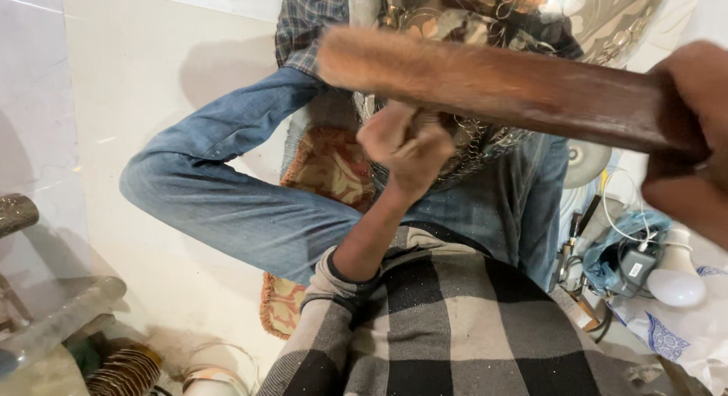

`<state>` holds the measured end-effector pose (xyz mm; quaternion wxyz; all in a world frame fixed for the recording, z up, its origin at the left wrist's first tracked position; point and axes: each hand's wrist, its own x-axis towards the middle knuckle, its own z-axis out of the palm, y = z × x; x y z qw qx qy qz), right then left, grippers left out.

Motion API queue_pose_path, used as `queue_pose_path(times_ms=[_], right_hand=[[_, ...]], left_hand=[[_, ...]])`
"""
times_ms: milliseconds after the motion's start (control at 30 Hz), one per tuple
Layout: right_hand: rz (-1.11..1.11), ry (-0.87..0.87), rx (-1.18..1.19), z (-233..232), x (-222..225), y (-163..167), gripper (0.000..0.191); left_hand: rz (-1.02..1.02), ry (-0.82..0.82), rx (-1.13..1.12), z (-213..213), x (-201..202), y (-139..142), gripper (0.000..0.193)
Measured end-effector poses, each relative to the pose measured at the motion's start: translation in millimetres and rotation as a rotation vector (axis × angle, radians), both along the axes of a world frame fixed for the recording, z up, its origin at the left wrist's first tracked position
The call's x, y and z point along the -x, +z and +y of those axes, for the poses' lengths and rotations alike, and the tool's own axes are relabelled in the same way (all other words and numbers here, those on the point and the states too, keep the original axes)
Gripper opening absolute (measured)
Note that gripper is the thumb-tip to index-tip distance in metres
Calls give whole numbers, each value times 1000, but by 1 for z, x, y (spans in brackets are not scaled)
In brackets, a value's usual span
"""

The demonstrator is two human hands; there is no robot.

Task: The person sits on the floor with a large brass vase held between their legs and hammers a small punch against the vase surface with a wooden mallet, working decorative floral patterns into the metal. They reposition the punch and rotate their grip on the vase to move to new spots as they hammer.

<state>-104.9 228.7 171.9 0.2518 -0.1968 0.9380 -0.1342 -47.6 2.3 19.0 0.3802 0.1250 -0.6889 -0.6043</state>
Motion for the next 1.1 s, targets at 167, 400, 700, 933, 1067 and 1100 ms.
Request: queue_pose_path(times_ms=[167, 400, 700, 933, 1067, 1100], right_hand=[[73, -461, 815, -24, -68, -67, 17], [-32, -870, 1131, -43, -155, -171, 15], [209, -741, 970, -12, -152, -169, 21], [330, -672, 695, 7, -140, -141, 34], [546, -646, 890, -16, -134, -143, 57], [659, -627, 1079, -21, -133, -146, 65]], left_hand=[[257, -410, -173, -18, 19, 12, 38], [204, -933, 744, -47, 58, 32, 58], [288, -1089, 924, -55, 73, 39, 68], [362, -1153, 1033, -44, 84, 48, 45], [378, -1311, 937, -41, 91, 58, 38], [366, -1323, 974, -41, 93, 61, 42]])
